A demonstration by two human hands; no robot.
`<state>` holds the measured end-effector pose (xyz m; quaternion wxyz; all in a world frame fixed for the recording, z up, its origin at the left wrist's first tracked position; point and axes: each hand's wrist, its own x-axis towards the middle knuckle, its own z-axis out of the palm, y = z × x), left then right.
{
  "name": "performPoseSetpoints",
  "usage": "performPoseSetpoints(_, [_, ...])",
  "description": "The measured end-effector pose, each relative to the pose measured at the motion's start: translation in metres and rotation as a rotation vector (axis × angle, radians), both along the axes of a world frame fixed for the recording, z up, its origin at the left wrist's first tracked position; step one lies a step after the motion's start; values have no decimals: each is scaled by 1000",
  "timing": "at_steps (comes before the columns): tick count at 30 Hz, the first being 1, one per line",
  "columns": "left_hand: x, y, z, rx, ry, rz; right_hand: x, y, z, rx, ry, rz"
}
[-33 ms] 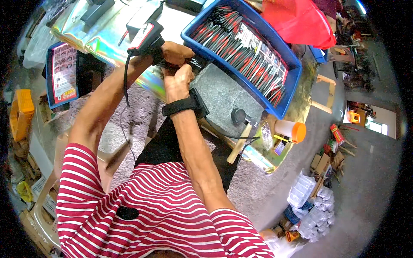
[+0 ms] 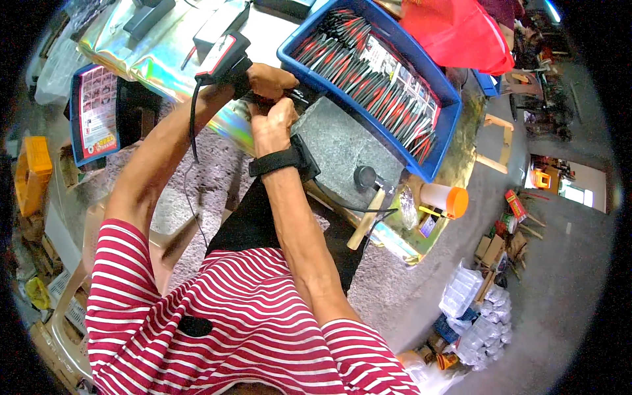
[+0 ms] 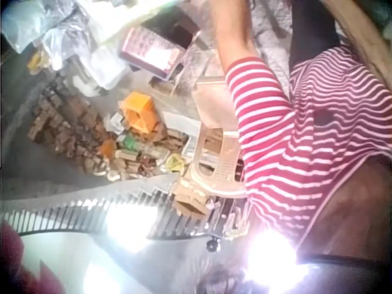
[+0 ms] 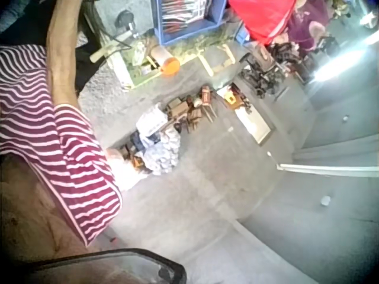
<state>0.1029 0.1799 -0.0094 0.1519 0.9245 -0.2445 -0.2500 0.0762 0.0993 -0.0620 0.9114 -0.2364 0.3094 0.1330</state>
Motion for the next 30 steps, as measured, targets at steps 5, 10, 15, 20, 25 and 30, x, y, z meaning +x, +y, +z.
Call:
performPoseSetpoints(5, [-1, -6, 4, -63, -69, 19, 6, -6, -5, 106, -14, 20])
performPoseSetpoints(10, [0, -13, 6, -122, -150, 39, 23, -24, -36, 372, -125, 140])
performPoseSetpoints(15, [-5, -9, 2, -180, -225, 103, 4, -6, 20, 186, 2, 77])
performPoseSetpoints(20, [-10, -7, 2, -194, -291, 160, 11, -13, 7, 249, 44, 43])
performPoseSetpoints(25, [-20, 8, -37, -353, -426, 302, 10, -15, 5, 207, 121, 197])
performPoseSetpoints(30, [-44, -1, -51, -523, -627, 583, 14, -19, 3, 61, 312, 103])
